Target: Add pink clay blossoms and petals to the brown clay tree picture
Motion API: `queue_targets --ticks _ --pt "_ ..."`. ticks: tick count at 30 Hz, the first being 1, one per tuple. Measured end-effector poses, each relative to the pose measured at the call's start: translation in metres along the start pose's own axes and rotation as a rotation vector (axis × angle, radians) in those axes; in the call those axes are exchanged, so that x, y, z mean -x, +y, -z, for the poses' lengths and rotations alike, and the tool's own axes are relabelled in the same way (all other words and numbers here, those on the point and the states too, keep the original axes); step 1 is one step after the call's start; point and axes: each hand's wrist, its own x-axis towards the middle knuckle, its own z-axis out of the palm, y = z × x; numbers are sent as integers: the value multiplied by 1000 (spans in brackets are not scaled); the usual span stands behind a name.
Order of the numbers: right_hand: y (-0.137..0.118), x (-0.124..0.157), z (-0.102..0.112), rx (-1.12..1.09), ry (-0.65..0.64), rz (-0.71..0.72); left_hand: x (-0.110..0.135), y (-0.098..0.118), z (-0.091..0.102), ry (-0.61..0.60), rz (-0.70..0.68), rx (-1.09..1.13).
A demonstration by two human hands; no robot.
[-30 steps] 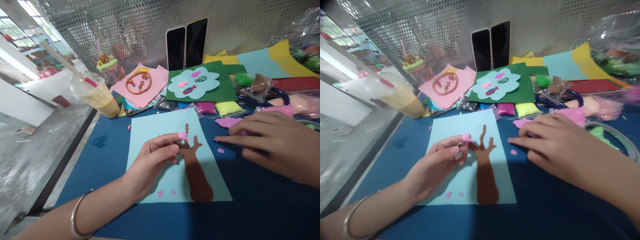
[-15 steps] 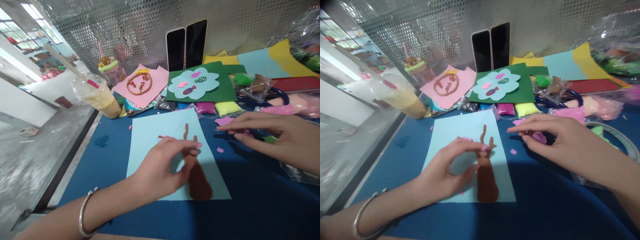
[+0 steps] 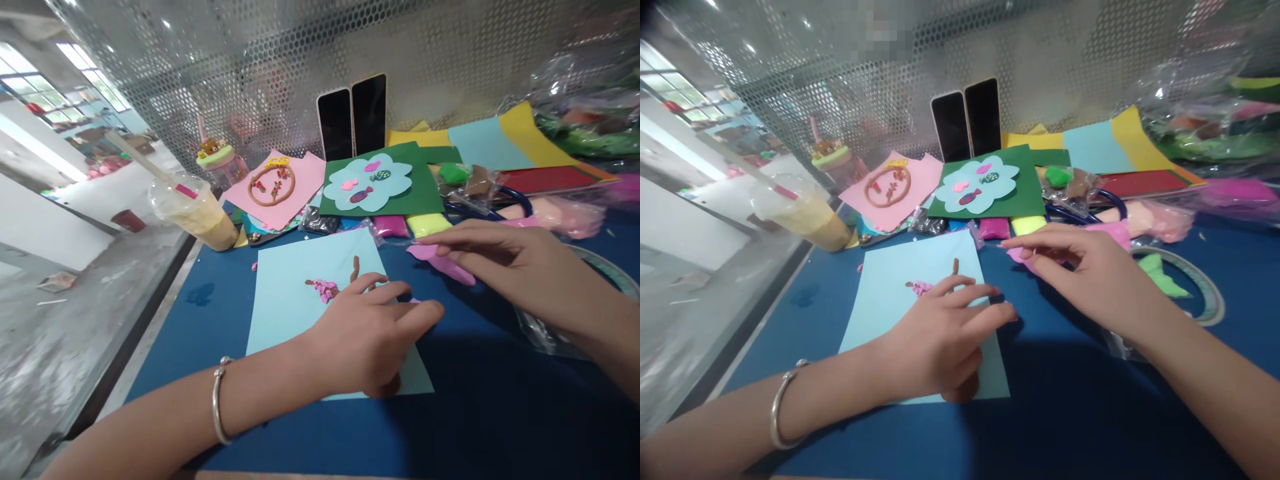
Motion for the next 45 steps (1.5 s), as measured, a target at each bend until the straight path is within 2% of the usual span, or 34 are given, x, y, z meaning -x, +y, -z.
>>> queue_targets --ticks 5,9,12,17,23,29,35,40,45 --pt "2 1 -1 -47 -12 -13 -1 -2 -2 -42 -51 -99" --pt "2 1 -3 -97 -5 -23 -3 -4 -1 -23 -123 -197" --pt "0 1 -4 -151 3 -48 -4 -4 1 12 -88 -209" --pt "-3 0 -2 -198 31 -80 -6 -6 5 49 15 -78" --pt "-2 0 -2 -215 27 -104 -6 -7 -1 26 -123 -238" --pt "-1 1 -3 -248 8 -95 -6 -6 -2 -22 -72 -178" --pt "-1 0 -4 -235 3 -95 -6 -9 1 68 -44 -48" --pt "1 -1 -5 -230 6 -104 -6 -12 4 91 -41 7" --pt "0 -1 -4 -220 3 -112 -5 -12 -3 129 -109 -126"
